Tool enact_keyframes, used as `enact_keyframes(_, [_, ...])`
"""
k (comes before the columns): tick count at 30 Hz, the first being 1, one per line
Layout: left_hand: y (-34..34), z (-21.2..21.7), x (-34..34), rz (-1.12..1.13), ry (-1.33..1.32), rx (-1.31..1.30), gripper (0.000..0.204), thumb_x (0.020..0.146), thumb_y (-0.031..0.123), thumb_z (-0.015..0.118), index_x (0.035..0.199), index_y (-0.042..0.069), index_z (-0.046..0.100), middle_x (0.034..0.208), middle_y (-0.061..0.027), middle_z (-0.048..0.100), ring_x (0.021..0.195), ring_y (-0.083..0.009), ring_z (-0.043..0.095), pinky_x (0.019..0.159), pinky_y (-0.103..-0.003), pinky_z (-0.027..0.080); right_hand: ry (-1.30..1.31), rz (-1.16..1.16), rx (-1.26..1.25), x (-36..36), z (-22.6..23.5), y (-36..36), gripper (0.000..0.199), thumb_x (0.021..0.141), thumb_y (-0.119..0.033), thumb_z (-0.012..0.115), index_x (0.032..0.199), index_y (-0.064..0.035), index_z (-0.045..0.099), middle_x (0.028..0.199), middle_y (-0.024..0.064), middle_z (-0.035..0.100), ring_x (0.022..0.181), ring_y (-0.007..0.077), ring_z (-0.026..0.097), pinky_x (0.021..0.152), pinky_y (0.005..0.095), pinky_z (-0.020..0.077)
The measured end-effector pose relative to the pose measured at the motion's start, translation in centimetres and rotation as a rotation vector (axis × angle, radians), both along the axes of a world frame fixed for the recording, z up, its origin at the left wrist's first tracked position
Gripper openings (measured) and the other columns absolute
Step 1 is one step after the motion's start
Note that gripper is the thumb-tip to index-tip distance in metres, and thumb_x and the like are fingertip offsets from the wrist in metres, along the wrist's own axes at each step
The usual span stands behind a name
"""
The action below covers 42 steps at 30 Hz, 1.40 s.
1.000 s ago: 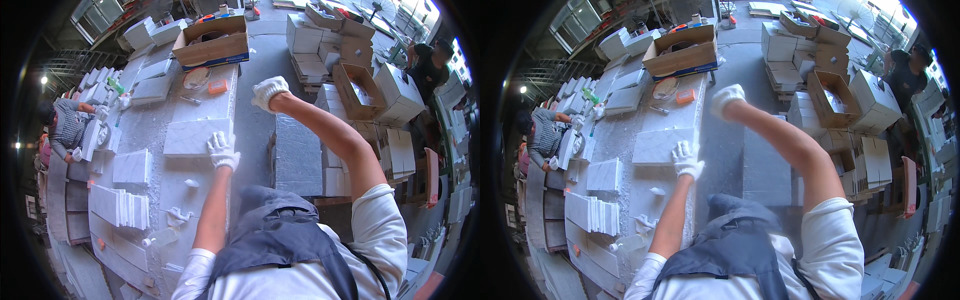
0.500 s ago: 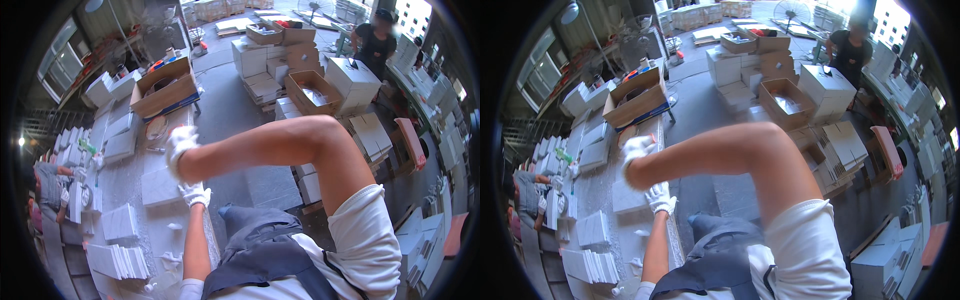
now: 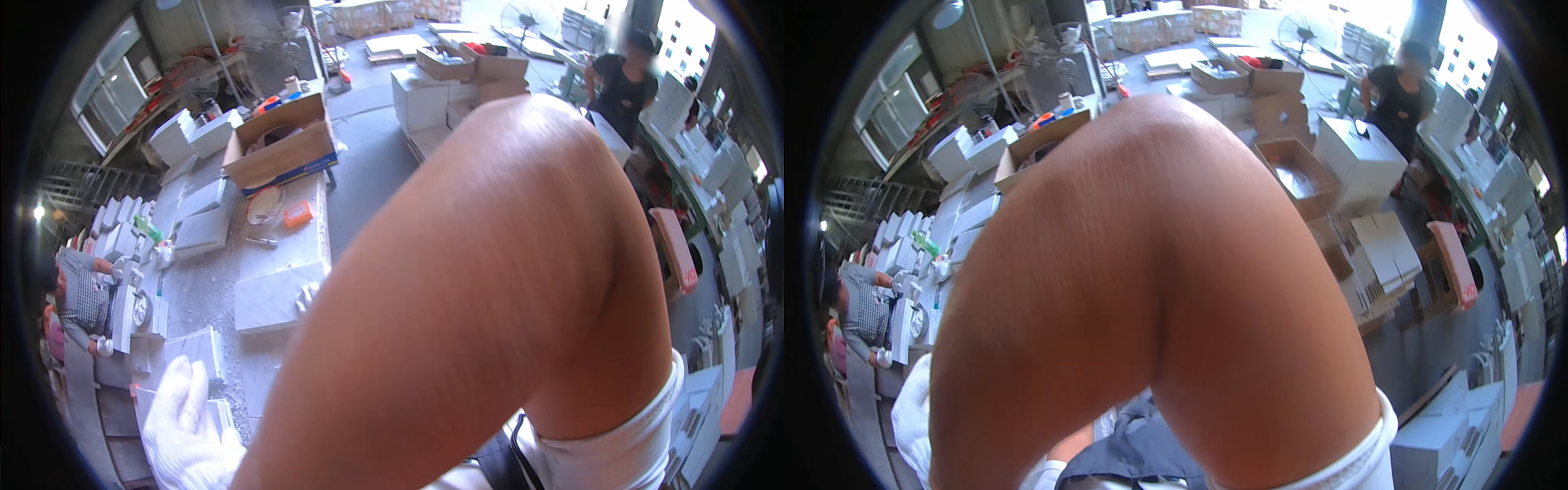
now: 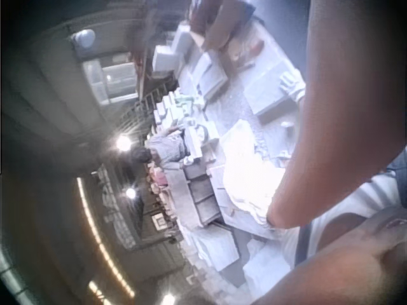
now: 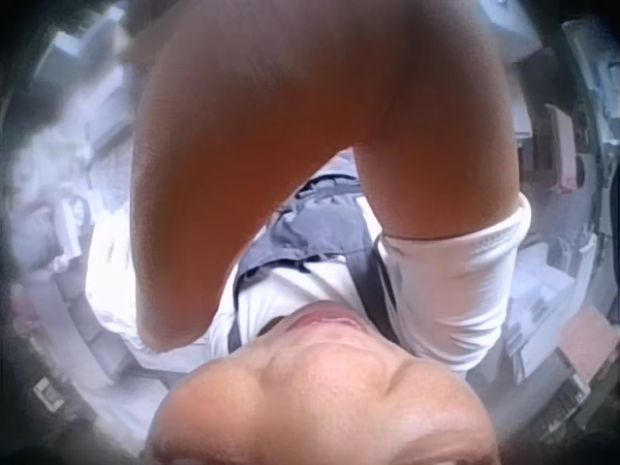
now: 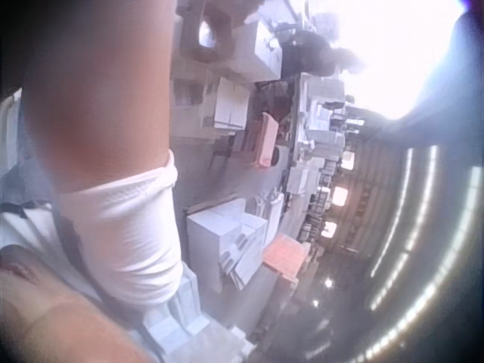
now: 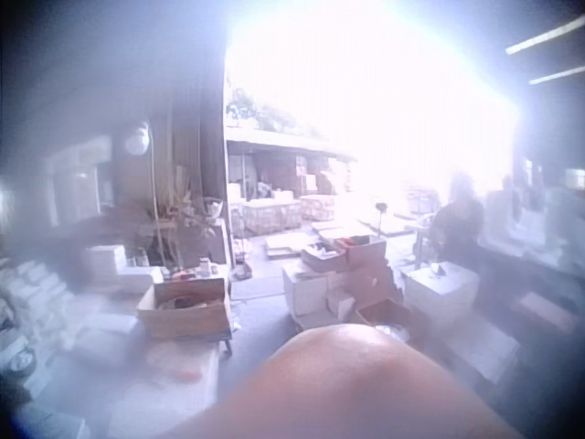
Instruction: The person picks up a white rectangular tile and places it on a workbench. They wipe the tile surface with a cloth, then use a utility knife to scrape and smooth the edges. The person repeats this process on multiple tiles, stacking the finished pieces on the left side of the table.
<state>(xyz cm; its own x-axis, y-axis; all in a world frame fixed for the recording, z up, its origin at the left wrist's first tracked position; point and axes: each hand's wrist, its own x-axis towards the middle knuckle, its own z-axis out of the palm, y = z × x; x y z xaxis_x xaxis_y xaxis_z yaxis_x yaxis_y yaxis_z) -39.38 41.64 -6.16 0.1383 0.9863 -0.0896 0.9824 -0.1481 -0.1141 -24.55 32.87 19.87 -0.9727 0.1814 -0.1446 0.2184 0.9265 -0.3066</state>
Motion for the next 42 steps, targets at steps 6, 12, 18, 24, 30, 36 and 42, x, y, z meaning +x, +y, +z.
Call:
enact_keyframes(6, [-1.8, 0.2, -0.3, 0.038, -0.078, 0.091, 0.070, 0.092, 0.053, 0.070, 0.154, 0.027, 0.051, 0.155, -0.0157, 0.047, 0.151, -0.0364, 0.035, 0.122, -0.063, 0.025, 0.015, -0.019, -0.564, 7.3, -2.6, 0.2, 0.043, 0.083, -0.025, 0.081, 0.124, -0.0138, 0.076, 0.125, 0.0085, 0.074, 0.114, 0.0311, 0.070, 0.084, 0.0552, 0.0541])
enact_keyframes(12, [-0.7, -0.6, -0.6, 0.100, -0.052, -0.111, 0.073, 0.096, 0.057, 0.065, 0.161, 0.033, 0.044, 0.174, -0.0128, 0.027, 0.162, -0.0363, 0.016, 0.128, -0.061, 0.011, -0.110, 0.024, -0.735, 6.4, -5.1, 2.2, 0.044, 0.085, -0.024, 0.080, 0.127, -0.0125, 0.074, 0.127, 0.0095, 0.073, 0.116, 0.0311, 0.069, 0.087, 0.0530, 0.0539])
enact_keyframes(18, [-0.9, 0.1, 0.1, 0.123, 0.001, -0.192, 0.074, 0.102, 0.054, 0.056, 0.168, 0.032, 0.030, 0.178, -0.0115, 0.015, 0.165, -0.0346, 0.009, 0.128, -0.064, 0.008, -0.210, 0.108, -0.751, 5.6, -5.9, 3.2, 0.045, 0.087, -0.024, 0.079, 0.130, -0.0112, 0.072, 0.129, 0.0104, 0.072, 0.118, 0.0311, 0.069, 0.091, 0.0508, 0.0537])
enact_keyframes(24, [-1.1, 1.2, -0.1, 0.123, 0.000, -0.196, 0.065, 0.106, 0.053, 0.046, 0.167, 0.032, 0.033, 0.178, -0.0112, 0.018, 0.164, -0.0350, 0.012, 0.127, -0.063, 0.007, -0.273, 0.155, -0.733, 4.3, -6.4, 4.8, 0.047, 0.088, -0.024, 0.078, 0.132, -0.0099, 0.070, 0.131, 0.0114, 0.071, 0.121, 0.0311, 0.068, 0.094, 0.0487, 0.0535])
enact_keyframes(30, [-0.8, 0.7, -0.1, 0.145, -0.055, -0.143, 0.068, 0.103, 0.048, 0.055, 0.165, 0.031, 0.036, 0.177, -0.0129, 0.019, 0.164, -0.0343, 0.013, 0.128, -0.062, 0.009, -0.251, 0.231, -0.735, 3.4, -6.9, 5.8, 0.048, 0.090, -0.023, 0.077, 0.135, -0.0087, 0.068, 0.133, 0.0123, 0.070, 0.123, 0.0311, 0.067, 0.097, 0.0465, 0.0533])
enact_keyframes(36, [-0.5, 0.2, -0.2, 0.145, -0.009, -0.189, 0.072, 0.100, 0.056, 0.060, 0.164, 0.032, 0.038, 0.176, -0.0118, 0.021, 0.164, -0.0345, 0.013, 0.129, -0.059, 0.010, -0.218, 0.307, -0.775, 2.9, -7.2, 7.0, 0.049, 0.092, -0.023, 0.076, 0.138, -0.0074, 0.066, 0.136, 0.0133, 0.069, 0.125, 0.0311, 0.066, 0.101, 0.0443, 0.0531])
enact_keyframes(42, [-0.7, 0.3, -0.6, 0.057, -0.026, -0.135, 0.071, 0.099, 0.052, 0.063, 0.162, 0.030, 0.041, 0.171, -0.0128, 0.031, 0.158, -0.0369, 0.020, 0.125, -0.060, 0.017, -0.152, 0.359, -0.803, 2.0, -5.7, 12.8, 0.050, 0.094, -0.023, 0.075, 0.140, -0.0061, 0.064, 0.138, 0.0142, 0.068, 0.128, 0.0311, 0.065, 0.104, 0.0422, 0.0529])
